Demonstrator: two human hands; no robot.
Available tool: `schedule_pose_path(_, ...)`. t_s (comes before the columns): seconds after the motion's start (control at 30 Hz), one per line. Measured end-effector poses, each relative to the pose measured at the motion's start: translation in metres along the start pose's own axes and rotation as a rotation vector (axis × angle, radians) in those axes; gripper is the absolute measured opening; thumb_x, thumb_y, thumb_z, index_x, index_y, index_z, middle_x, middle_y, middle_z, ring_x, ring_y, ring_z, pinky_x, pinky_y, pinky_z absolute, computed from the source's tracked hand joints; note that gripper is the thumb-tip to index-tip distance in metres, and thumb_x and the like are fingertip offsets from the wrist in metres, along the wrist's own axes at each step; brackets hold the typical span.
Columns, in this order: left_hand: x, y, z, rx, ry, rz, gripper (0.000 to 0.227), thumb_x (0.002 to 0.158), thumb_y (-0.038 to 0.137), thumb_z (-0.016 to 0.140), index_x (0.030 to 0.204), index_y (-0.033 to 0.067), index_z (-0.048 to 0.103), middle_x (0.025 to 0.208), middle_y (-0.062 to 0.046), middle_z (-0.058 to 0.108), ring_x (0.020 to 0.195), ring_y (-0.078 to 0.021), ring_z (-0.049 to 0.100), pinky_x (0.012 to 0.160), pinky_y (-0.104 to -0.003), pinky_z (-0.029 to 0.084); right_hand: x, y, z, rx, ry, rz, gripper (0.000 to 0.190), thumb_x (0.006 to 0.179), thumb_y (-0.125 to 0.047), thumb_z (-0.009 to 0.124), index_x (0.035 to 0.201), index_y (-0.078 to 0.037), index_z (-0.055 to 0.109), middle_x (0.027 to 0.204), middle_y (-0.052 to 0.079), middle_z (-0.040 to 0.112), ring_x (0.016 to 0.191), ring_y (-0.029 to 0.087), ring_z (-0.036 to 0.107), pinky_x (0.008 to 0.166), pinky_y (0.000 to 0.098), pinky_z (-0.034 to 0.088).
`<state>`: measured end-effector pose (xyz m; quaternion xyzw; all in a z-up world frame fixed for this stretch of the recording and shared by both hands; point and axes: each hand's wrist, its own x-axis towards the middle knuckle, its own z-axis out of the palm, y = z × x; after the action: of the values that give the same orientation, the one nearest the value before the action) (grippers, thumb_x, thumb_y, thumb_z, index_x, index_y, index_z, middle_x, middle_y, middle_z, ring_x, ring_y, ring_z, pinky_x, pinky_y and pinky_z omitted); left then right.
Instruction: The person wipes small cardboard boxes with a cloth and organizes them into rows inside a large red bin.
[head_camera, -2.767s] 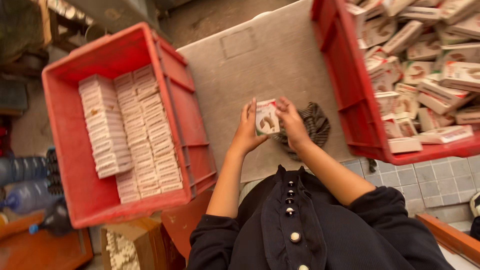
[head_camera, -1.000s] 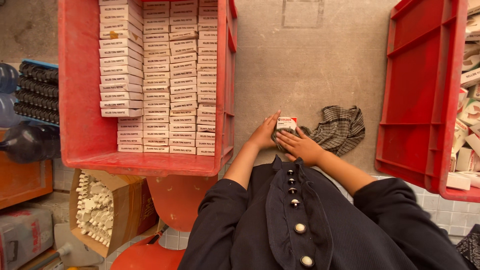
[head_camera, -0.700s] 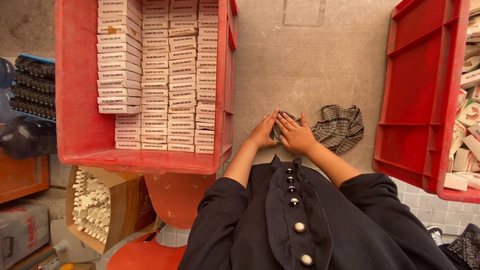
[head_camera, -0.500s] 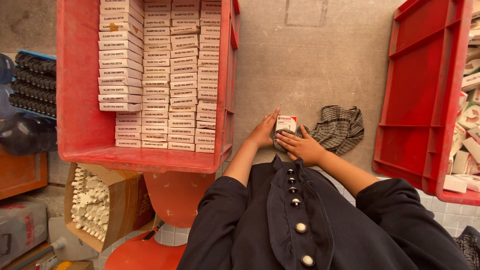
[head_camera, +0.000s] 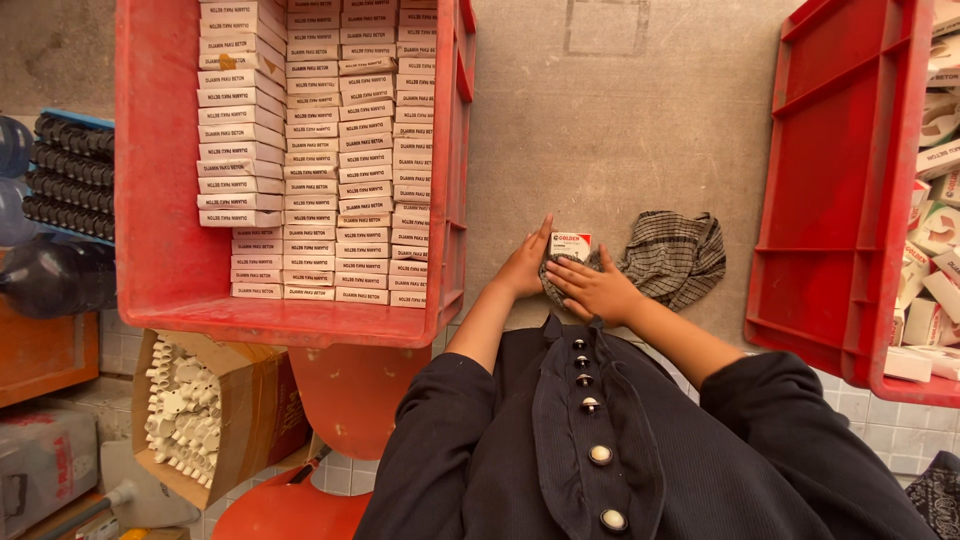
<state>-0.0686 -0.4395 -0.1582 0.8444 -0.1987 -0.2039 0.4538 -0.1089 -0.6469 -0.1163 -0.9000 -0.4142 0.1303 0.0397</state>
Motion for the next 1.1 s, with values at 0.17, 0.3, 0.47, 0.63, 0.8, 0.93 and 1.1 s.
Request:
schedule_pose_path(0.17, -0.003, 0.023, -0.017, -0.025, 0.006, -0.023, 0.131, 0.054, 0.018, 0.08, 0.156, 0.007, -0.001, 0.144, -0.022, 0.041, 0.137, -0.0428, 0.037, 0.117, -0.056, 0.021, 0.031, 0.012, 0.003, 0.029, 0.054, 0.224, 0.062, 0.099, -0.052, 0.027, 0.155, -0.028, 0.02, 0.163, -0.006, 0.017, 0.149, 0.012, 0.012, 0.11, 0.0638, -0.015)
schedule_pose_path(0.3, -0.002, 0.013, -0.006, -0.009, 0.011, -0.009, 0.137, 0.048, 0.013, 0.083, 0.156, 0.007, -0.001, 0.141, -0.02, 0.043, 0.136, -0.0436, 0.038, 0.117, -0.059, 0.022, 0.024, 0.005, 0.0, 0.301, 0.085, 0.507, 0.065, 0.099, -0.037, 0.035, 0.157, -0.014, 0.016, 0.165, 0.006, 0.007, 0.15, 0.027, 0.006, 0.111, 0.067, -0.006)
schedule_pose_path(0.47, -0.003, 0.007, -0.004, -0.026, 0.009, -0.011, 0.137, 0.048, 0.015, 0.082, 0.157, 0.0092, -0.001, 0.142, -0.018, 0.043, 0.137, -0.0426, 0.038, 0.117, -0.058, 0.022, -0.002, -0.005, 0.028, 0.014, 0.027, 0.292, 0.06, 0.099, -0.045, 0.031, 0.154, -0.023, 0.024, 0.164, -0.002, 0.012, 0.151, 0.02, 0.002, 0.113, 0.0596, -0.011)
schedule_pose_path(0.63, -0.009, 0.017, -0.011, -0.018, 0.008, -0.01, 0.133, 0.05, 0.016, 0.08, 0.156, 0.0094, 0.0, 0.14, -0.018, 0.045, 0.135, -0.042, 0.04, 0.117, -0.057, 0.024, 0.011, 0.007, 0.0, -0.013, -0.042, 0.138, 0.058, 0.099, -0.049, 0.026, 0.154, -0.031, 0.023, 0.161, -0.01, 0.018, 0.149, 0.013, 0.009, 0.112, 0.0597, -0.015)
schedule_pose_path(0.8, -0.009, 0.024, -0.013, -0.018, 0.018, -0.055, 0.136, 0.049, 0.018, 0.082, 0.157, 0.01, -0.001, 0.142, -0.021, 0.044, 0.136, -0.0432, 0.039, 0.119, -0.054, 0.023, 0.02, 0.017, 0.006, 0.203, 0.143, 0.312, 0.052, 0.1, -0.044, 0.038, 0.148, -0.023, 0.039, 0.161, -0.002, 0.024, 0.148, 0.021, 0.02, 0.111, 0.0685, 0.016)
schedule_pose_path(0.93, -0.004, 0.026, -0.002, 0.005, 0.078, -0.011, 0.138, 0.046, 0.018, 0.084, 0.157, 0.0071, 0.003, 0.137, -0.02, 0.047, 0.134, -0.0421, 0.041, 0.118, -0.056, 0.022, 0.003, 0.045, 0.038, 0.591, 0.455, 0.336, 0.049, 0.094, -0.011, 0.055, 0.142, -0.011, 0.048, 0.151, 0.014, 0.041, 0.133, 0.036, 0.044, 0.107, 0.0516, 0.038)
schedule_pose_path(1.1, 0.001, 0.055, -0.021, 0.049, 0.204, 0.061, 0.135, 0.045, 0.028, 0.084, 0.156, 0.0095, 0.009, 0.134, -0.018, 0.043, 0.129, -0.0394, 0.044, 0.115, -0.054, 0.029, -0.025, 0.082, 0.055, 0.987, 0.679, 1.001, 0.031, 0.094, -0.007, 0.058, 0.124, -0.009, 0.067, 0.122, 0.015, 0.064, 0.123, 0.03, 0.054, 0.103, 0.0403, 0.042)
